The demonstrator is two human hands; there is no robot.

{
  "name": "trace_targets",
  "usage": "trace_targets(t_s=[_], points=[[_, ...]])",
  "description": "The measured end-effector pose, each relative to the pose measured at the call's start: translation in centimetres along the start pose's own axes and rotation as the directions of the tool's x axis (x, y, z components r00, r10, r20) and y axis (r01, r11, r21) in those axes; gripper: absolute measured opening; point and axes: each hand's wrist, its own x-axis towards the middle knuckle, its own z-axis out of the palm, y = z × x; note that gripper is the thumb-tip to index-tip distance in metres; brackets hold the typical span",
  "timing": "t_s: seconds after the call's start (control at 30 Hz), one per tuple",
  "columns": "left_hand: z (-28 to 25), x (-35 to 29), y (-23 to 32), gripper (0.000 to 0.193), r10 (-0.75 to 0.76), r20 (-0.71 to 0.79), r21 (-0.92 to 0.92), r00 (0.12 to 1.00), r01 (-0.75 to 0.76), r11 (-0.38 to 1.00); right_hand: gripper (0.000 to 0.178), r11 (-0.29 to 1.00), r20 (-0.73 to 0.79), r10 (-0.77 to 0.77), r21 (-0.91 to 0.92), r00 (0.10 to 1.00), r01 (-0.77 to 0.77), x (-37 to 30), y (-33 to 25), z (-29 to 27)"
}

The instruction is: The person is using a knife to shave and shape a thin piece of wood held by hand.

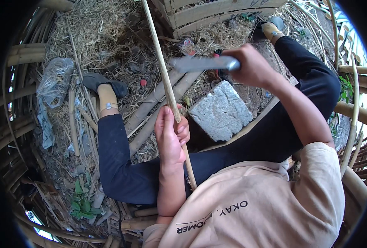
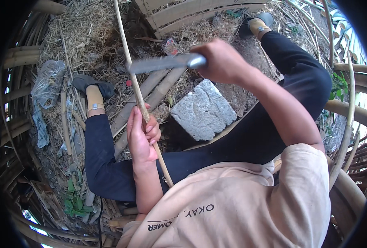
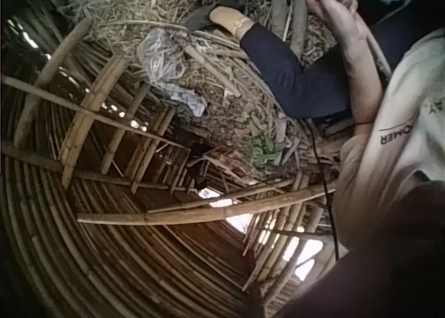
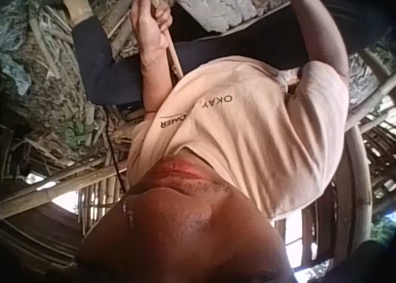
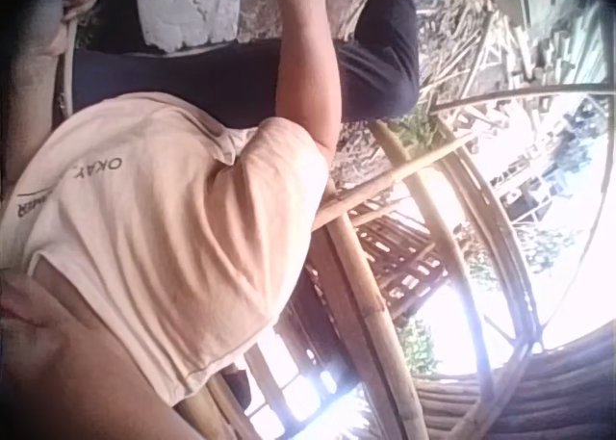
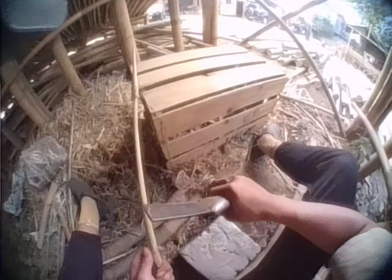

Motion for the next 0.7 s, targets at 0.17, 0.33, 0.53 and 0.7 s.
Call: trace_targets(t_s=[0.17, 0.33, 0.53, 0.7], points=[[1.1, -0.2, -1.1, 0.027, -0.028, 0.031, 0.038, 0.999, 0.026, 0.999, 0.01, 0.995, 0.075, -0.01, -0.097, 0.997, 0.018, -0.4, -1.4, 3.2], [1.8, -0.2, -1.9, 0.027, -0.02, -0.034, 0.103, 0.999, 0.023, 0.994, 0.011, 0.96, -0.004, 0.0, -0.281, 1.0, -0.001, 0.8, 0.2, 3.4], [1.9, -0.2, -1.9, 0.027, -0.039, 0.015, 0.087, 0.999, 0.038, 0.995, 0.014, 0.943, -0.146, 0.158, -0.27, 0.977, -0.193, 2.1, 3.2, 0.5], [2.0, 0.0, -1.9, 0.029, -0.037, 0.036, 0.114, 0.999, 0.032, 0.993, 0.018, 0.964, -0.015, 0.153, -0.219, 0.988, -0.152, 1.5, 1.8, 0.0]])
